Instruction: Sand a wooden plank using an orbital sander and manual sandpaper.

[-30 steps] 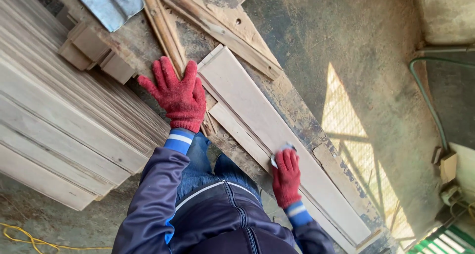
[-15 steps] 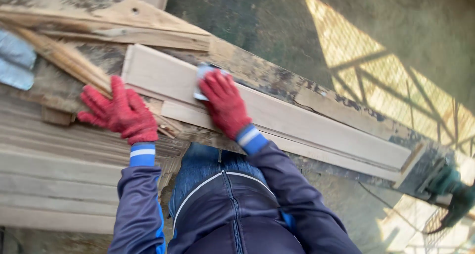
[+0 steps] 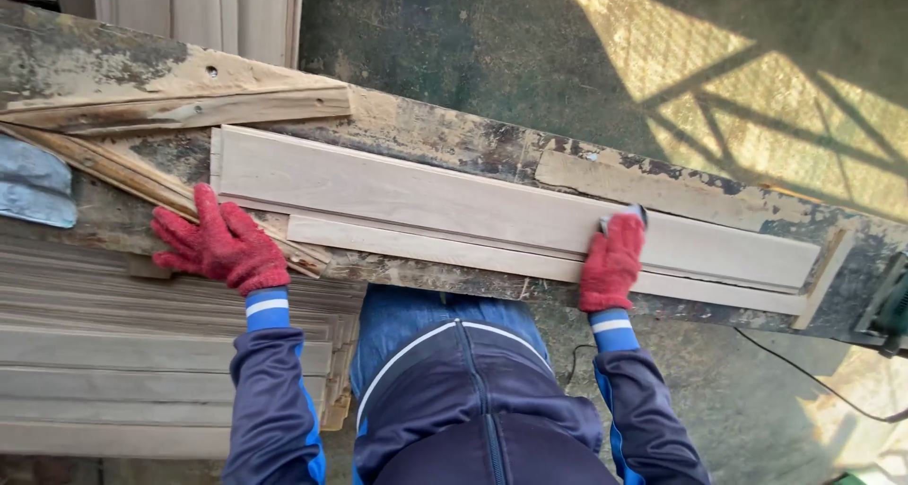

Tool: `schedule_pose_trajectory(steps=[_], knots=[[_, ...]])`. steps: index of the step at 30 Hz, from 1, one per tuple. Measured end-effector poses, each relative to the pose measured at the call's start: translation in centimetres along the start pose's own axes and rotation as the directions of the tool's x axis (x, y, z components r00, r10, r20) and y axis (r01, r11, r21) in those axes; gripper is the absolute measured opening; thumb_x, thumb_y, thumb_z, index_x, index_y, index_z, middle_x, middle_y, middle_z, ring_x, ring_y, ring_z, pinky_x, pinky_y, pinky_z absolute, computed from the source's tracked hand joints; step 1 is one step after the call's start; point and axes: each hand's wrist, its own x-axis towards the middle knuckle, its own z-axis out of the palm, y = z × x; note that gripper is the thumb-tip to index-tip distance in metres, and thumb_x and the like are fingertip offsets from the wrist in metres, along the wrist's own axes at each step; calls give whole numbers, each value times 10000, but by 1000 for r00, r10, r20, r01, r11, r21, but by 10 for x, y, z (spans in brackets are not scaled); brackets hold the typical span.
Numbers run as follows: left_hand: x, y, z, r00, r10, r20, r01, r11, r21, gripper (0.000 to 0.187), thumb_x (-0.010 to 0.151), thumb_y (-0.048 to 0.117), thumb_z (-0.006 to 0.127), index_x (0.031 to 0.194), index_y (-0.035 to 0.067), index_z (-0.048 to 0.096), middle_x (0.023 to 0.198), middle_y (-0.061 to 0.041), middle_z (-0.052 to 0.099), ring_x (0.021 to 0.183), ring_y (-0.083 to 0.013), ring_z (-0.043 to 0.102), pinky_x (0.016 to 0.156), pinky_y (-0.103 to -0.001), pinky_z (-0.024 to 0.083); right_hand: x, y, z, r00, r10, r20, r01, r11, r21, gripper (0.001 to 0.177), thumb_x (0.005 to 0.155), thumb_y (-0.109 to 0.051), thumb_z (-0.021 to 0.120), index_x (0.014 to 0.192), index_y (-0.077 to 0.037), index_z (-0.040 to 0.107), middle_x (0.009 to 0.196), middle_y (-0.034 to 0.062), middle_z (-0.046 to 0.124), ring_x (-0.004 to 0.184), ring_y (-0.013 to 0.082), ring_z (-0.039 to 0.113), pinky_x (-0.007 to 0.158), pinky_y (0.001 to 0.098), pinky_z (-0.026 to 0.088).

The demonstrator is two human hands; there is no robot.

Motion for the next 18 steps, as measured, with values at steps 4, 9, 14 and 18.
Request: schedule_pose_trajectory(steps=[4,9,14,18], knots=[[-2,-6,16,977,-2,-213,7,1000,21,332,1029,241,709,1346,182,786,1563,-274,414,1464,-442,372,1116,-767,126,15,-103,50,973,-220,66,220,975,5,482,986,-270,652,1427,-77,638,1476,225,575,1427,438,451,1240,529,265],[-2,2,13,973,29,-229,-20,999,40,371,993,316,662,1339,217,752,1498,-301,479,1446,-459,396,1125,-742,153,36,-260,94,870,-467,156,454,884,112,415,1011,-377,569,1307,-104,666,1320,167,644,1316,439,535,1196,575,336],[1,0,10,979,15,-204,-11,1000,24,372,985,289,679,1340,201,742,1496,-317,482,1440,-473,402,1110,-768,152,44,-399,152,732,-664,152,646,747,156,428,962,-301,606,1332,-88,633,1350,174,627,1360,414,514,1223,566,337],[-3,-17,8,998,-17,-60,16,1000,-15,439,964,196,773,1402,188,746,1599,-309,339,1487,-486,317,1116,-776,121,54,-420,150,671,-694,261,675,718,173,457,954,-209,577,1404,-133,588,1480,107,577,1489,348,405,1307,553,252]])
